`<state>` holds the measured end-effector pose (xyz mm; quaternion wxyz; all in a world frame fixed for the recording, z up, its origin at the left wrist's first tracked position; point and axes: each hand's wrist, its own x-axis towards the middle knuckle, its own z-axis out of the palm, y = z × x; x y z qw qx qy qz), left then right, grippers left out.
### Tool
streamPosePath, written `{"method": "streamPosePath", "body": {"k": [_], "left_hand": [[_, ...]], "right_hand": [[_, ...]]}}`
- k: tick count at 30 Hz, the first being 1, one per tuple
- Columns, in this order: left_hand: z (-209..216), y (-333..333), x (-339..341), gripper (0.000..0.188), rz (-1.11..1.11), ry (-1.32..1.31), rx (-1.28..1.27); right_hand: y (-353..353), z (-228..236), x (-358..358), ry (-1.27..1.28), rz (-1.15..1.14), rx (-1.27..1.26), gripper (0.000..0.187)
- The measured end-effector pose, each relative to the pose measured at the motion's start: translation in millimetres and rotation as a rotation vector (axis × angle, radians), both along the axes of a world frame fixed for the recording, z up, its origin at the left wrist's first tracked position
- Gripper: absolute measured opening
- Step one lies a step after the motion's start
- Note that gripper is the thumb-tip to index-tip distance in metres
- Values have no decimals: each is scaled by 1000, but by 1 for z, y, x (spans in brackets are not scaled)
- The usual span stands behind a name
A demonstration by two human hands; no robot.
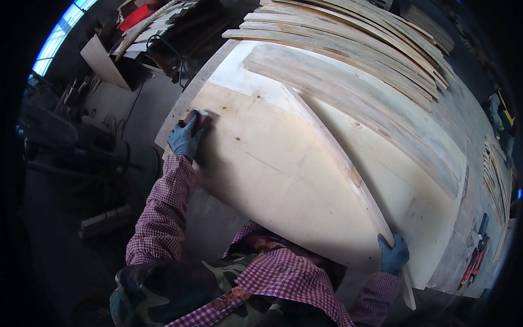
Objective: The person sands a wooden plank on a workbench using a sanding block. They repeatedly rub the surface and edges of the plank with the sanding block, occasionally repositioning the plank to access different areas.
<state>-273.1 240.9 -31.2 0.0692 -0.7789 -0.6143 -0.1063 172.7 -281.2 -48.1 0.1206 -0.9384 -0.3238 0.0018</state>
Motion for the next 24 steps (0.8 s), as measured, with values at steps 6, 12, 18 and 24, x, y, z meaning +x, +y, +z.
{"method": "streamPosePath", "body": {"k": [6,12,18,24], "left_hand": [[34,-68,25,59,-266,-306,233],[-9,-149,24,61,-722,18,-17],[-8,-4,-54,60,156,-12,-90],[11,0,-63,72,429,-632,139]], "right_hand": [[0,9,-6,-61,47,37,40],[18,37,9,-58,252,113,37],[39,51,14,11,341,153,36],[55,55,12,96,350,76,37]]}}
